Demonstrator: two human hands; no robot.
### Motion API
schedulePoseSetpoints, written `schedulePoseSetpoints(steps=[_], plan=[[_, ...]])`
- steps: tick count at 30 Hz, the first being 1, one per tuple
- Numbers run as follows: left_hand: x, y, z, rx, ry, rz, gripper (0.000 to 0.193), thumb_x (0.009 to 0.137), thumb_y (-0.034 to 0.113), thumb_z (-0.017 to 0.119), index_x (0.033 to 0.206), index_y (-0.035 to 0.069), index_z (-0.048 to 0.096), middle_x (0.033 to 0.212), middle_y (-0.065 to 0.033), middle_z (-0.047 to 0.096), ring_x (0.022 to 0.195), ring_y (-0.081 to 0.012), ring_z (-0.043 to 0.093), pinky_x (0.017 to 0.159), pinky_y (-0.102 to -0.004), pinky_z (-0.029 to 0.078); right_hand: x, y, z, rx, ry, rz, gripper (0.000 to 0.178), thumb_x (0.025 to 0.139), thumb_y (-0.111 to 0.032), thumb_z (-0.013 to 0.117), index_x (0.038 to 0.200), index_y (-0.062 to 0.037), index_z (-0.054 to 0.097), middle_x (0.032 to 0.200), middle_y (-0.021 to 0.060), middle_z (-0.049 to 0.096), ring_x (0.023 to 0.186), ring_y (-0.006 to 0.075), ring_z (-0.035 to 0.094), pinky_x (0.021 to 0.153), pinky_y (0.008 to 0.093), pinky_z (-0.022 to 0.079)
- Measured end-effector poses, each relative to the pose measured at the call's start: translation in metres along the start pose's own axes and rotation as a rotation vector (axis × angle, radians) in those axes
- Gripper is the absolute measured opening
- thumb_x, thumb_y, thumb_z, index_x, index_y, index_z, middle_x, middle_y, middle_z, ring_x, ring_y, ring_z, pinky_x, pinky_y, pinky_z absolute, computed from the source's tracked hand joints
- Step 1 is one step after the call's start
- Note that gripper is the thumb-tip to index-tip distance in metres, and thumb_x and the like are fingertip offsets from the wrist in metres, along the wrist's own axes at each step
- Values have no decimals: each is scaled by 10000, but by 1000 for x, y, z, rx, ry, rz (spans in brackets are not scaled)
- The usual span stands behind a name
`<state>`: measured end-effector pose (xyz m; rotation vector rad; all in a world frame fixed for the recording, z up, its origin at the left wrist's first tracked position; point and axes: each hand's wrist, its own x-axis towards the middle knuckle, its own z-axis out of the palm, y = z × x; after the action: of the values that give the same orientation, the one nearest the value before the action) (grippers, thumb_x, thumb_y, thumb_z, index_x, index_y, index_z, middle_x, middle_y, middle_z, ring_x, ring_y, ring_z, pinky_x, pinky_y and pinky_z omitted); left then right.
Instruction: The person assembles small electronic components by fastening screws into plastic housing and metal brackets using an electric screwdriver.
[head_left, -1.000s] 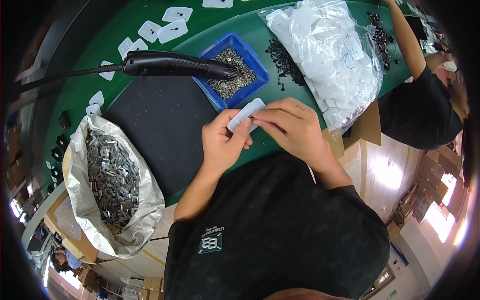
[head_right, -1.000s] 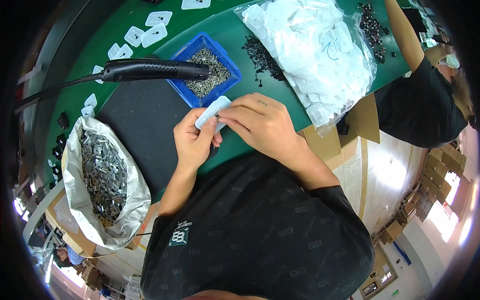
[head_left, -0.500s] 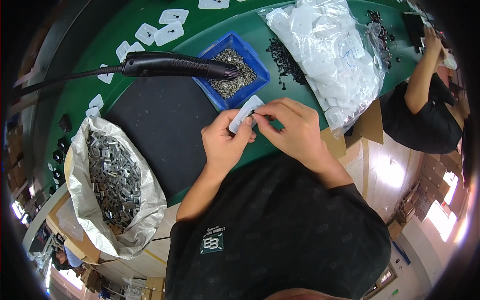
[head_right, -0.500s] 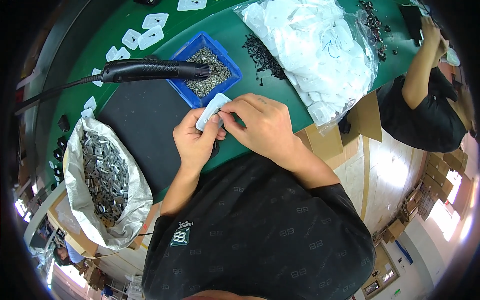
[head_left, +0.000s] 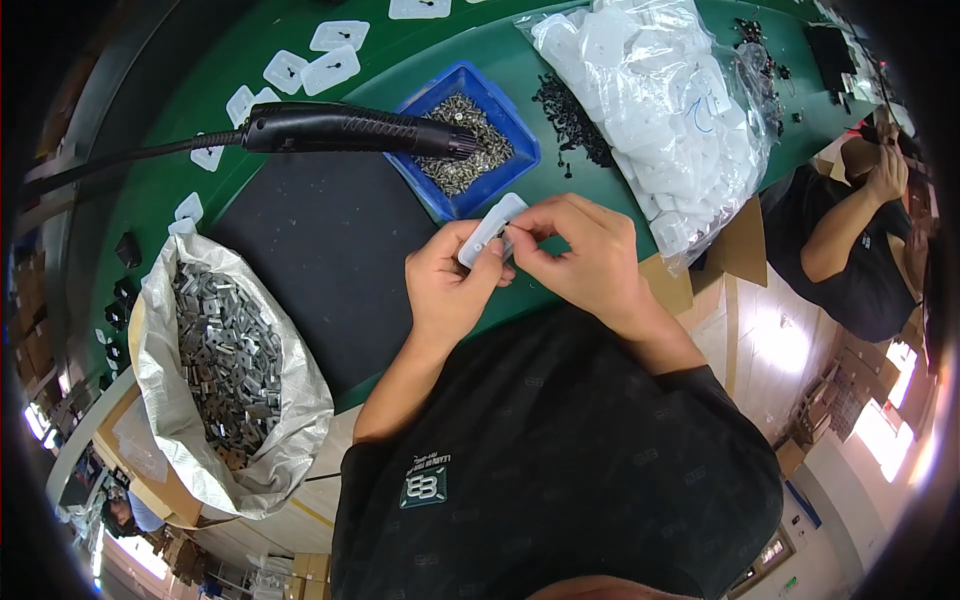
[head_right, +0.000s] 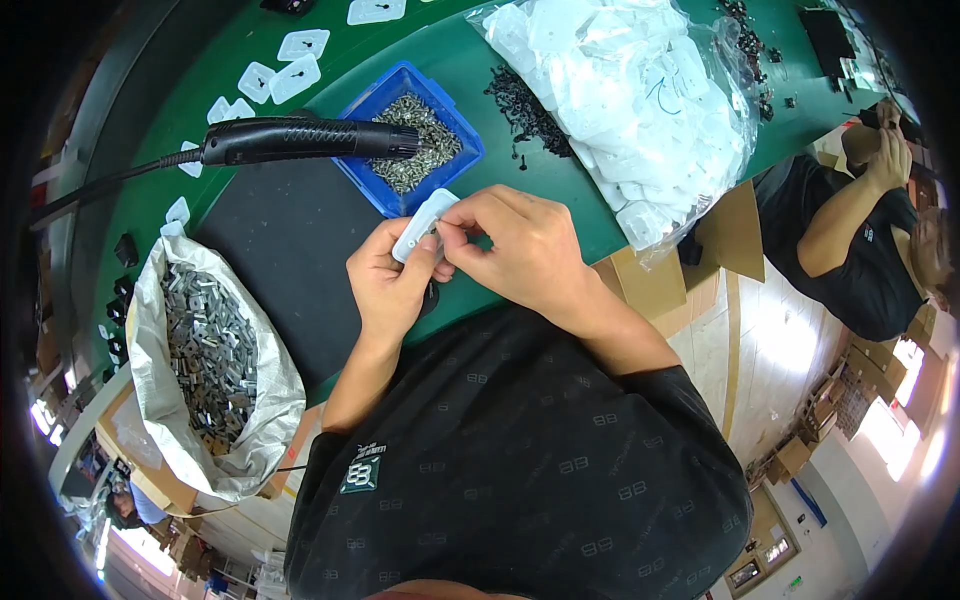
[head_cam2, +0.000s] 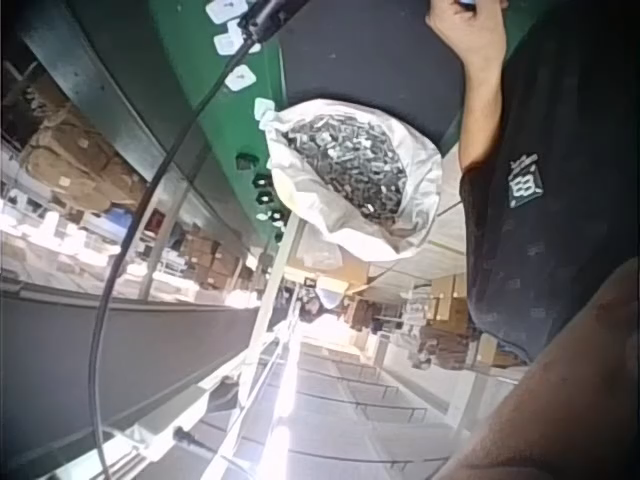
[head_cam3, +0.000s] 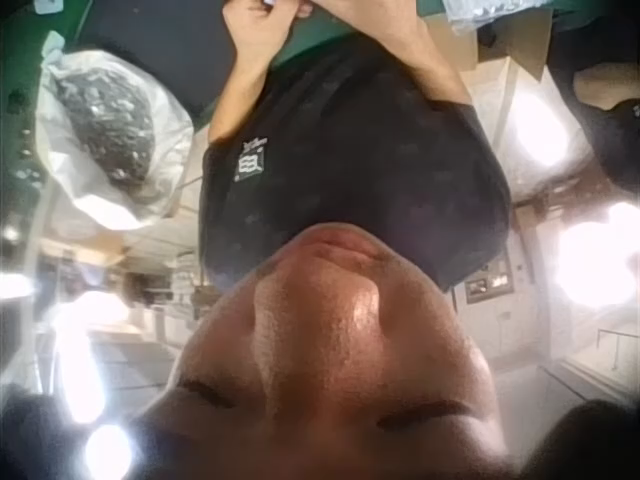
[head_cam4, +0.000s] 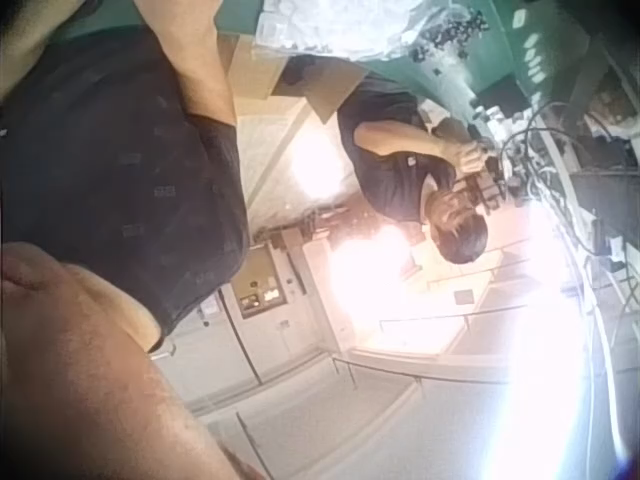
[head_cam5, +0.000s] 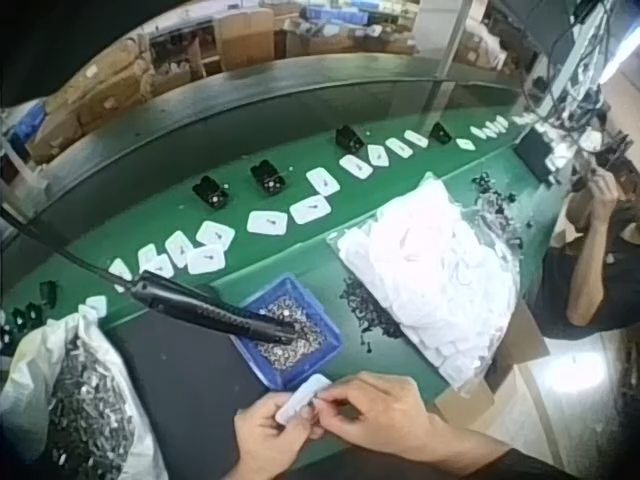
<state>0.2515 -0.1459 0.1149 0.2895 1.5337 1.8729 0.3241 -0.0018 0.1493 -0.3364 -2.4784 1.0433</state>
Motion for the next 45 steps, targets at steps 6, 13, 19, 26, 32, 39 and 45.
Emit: schedulePoseSetpoints(steps=[6, 13, 19, 26, 32, 39, 45], plan=[[0, 2, 3, -3, -3, 10, 99, 894, 1, 613, 972, -57, 633, 783, -71, 683, 645, -92, 660, 589, -225, 551, -1, 0, 0, 18, 24, 22, 144, 706, 9, 765, 790, -24, 652, 773, 86, 684, 625, 170, 684, 540, 243, 533], [-1, -1, 2, 20, 41, 38, 81, 887, -2, 612, 945, -52, 639, 776, -70, 688, 646, -93, 661, 595, -224, 549, 2, -1, 1, -3, 32, -35, 184, 681, -24, 774, 783, -53, 624, 739, 56, 652, 620, 185, 649, 535, 272, 503], [0, -6, 1, 89, 53, 53, 90, 872, 19, 627, 942, -31, 654, 755, -52, 696, 655, -80, 657, 595, -221, 529, 8, -3, -3, 121, -18, 149, 266, 721, -30, 752, 964, -17, 644, 857, 94, 677, 746, 204, 683, 670, 285, 542], [1, -9, -1, 284, 27, 41, 135, 874, 63, 632, 979, -15, 665, 727, -60, 699, 653, -74, 656, 581, -219, 509, 7, 3, -10, 330, -222, 385, 275, 766, -78, 732, 1016, -8, 639, 886, 106, 679, 772, 216, 687, 701, 308, 552], [1, -7, -1, 258, 84, 21, 127, 873, 59, 629, 966, -17, 668, 722, -64, 700, 655, -77, 660, 583, -221, 511, 6, -3, -1, 188, -163, 315, 280, 758, -30, 748, 1011, 1, 632, 896, 106, 686, 798, 195, 697, 732, 295, 565], [2, -11, -7, 312, 51, 98, 116, 847, 42, 648, 947, -12, 672, 698, -53, 693, 630, -64, 644, 571, -215, 502, 10, -2, -7, 238, -129, 308, 215, 758, -53, 733, 938, -3, 626, 828, 104, 675, 727, 209, 679, 670, 306, 542], [0, -3, -11, 385, -57, 115, 111, 894, -14, 589, 977, -69, 637, 808, -68, 681, 662, -85, 632, 601, -219, 518, 18, -3, -18, 396, -293, 458, 203, 753, -49, 778, 884, 5, 633, 811, 84, 695, 744, 137, 683, 707, 271, 542]])
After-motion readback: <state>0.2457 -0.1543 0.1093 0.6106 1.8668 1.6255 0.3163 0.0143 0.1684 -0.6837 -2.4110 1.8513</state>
